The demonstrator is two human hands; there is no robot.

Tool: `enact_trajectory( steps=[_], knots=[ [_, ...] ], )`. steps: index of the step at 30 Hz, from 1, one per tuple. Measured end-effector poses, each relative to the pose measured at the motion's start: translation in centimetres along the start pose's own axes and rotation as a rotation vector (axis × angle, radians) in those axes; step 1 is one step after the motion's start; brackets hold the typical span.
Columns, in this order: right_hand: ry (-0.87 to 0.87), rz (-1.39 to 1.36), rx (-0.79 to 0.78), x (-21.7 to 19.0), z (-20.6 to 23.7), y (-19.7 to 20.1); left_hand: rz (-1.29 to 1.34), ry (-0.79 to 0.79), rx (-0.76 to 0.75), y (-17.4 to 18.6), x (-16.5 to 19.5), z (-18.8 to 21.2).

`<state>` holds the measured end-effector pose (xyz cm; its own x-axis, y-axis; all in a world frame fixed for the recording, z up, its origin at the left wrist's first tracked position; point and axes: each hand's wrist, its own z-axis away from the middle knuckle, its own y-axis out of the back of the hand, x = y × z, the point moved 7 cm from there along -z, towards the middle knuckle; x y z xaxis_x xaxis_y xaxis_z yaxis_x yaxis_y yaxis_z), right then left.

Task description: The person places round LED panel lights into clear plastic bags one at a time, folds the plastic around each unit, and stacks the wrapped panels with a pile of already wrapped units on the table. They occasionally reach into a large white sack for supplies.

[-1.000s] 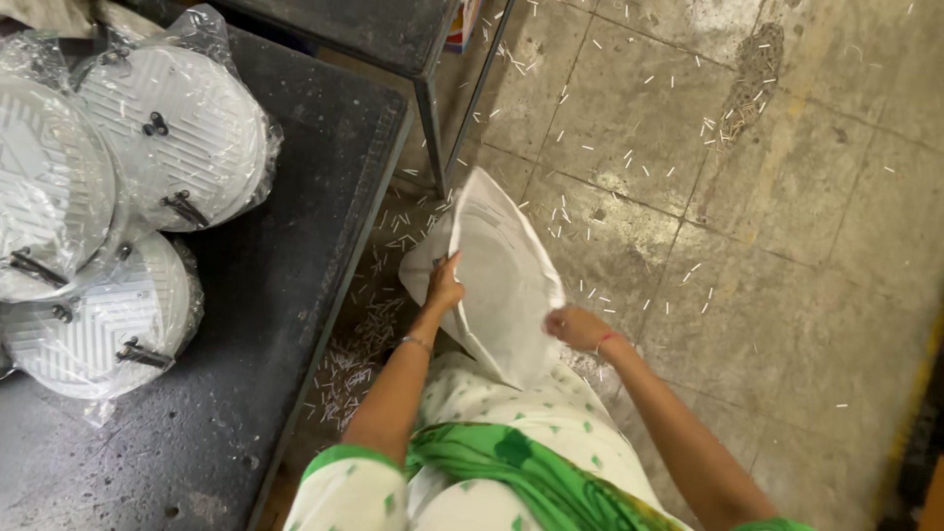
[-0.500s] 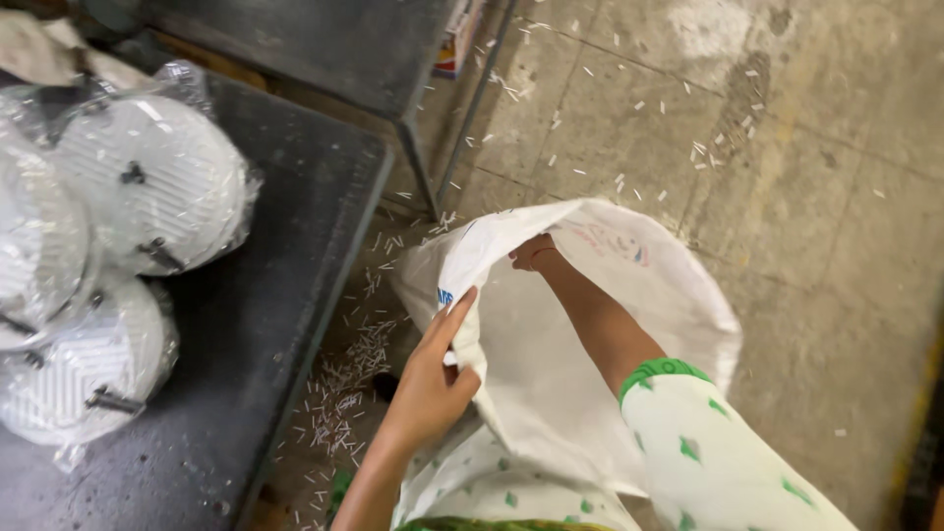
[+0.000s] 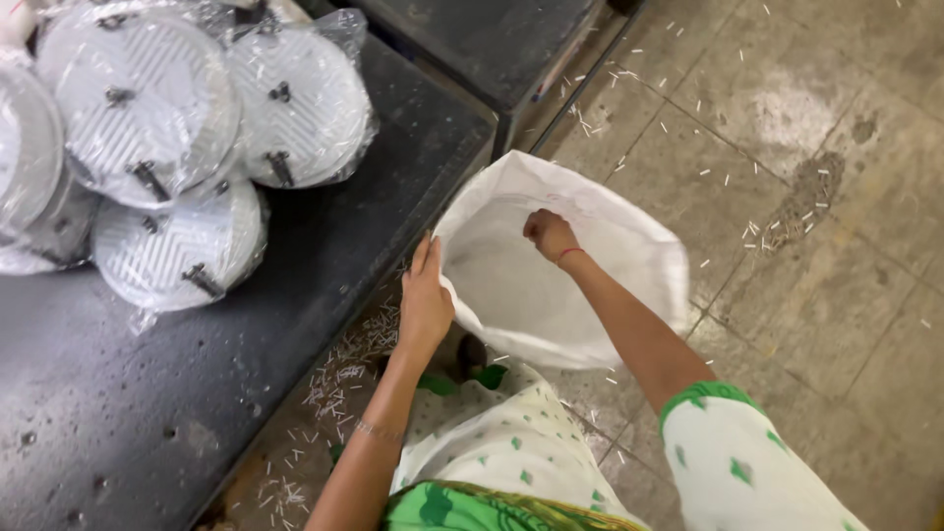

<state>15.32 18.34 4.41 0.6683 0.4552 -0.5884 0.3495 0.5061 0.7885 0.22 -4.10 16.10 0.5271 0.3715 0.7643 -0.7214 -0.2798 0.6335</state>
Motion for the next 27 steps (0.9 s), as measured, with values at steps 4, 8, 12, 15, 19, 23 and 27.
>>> enact_trajectory(
  steps=[4, 8, 12, 15, 19, 23, 27],
  knots=[
    [-0.069, -0.35, 0.079, 0.3, 0.9, 0.8, -0.158, -0.076, 0.064, -2.8, -2.7, 0.0],
    [-0.1, -0.71, 0.18, 1.0, 3.5, 2.6, 0.015, 0.153, -0.078, -3.2, -3.7, 1.6],
    [-0.131, -0.944, 0.157, 0.7, 7.7, 8.2, 0.184, 0.046, 0.024, 1.0, -0.1, 3.4],
    [-0.088, -1.148, 0.107, -0.9, 11.1, 13.0, 0.325, 0.049, 0.085, 4.3, 1.6, 4.9],
    [0.054, -1.31, -0.018, -4.9, 13.8, 17.3, 0.482, -0.006, 0.153, 7.8, 3.0, 5.4],
    [0.163, -1.494, -0.184, -11.2, 13.9, 16.4, 0.768, 0.038, -0.008, 9.0, 2.7, 5.8],
    [0.093, -1.397, -0.192, -17.5, 12.4, 12.9, 1.152, 0.052, -0.152, 12.9, 0.1, 9.1]
  ],
)
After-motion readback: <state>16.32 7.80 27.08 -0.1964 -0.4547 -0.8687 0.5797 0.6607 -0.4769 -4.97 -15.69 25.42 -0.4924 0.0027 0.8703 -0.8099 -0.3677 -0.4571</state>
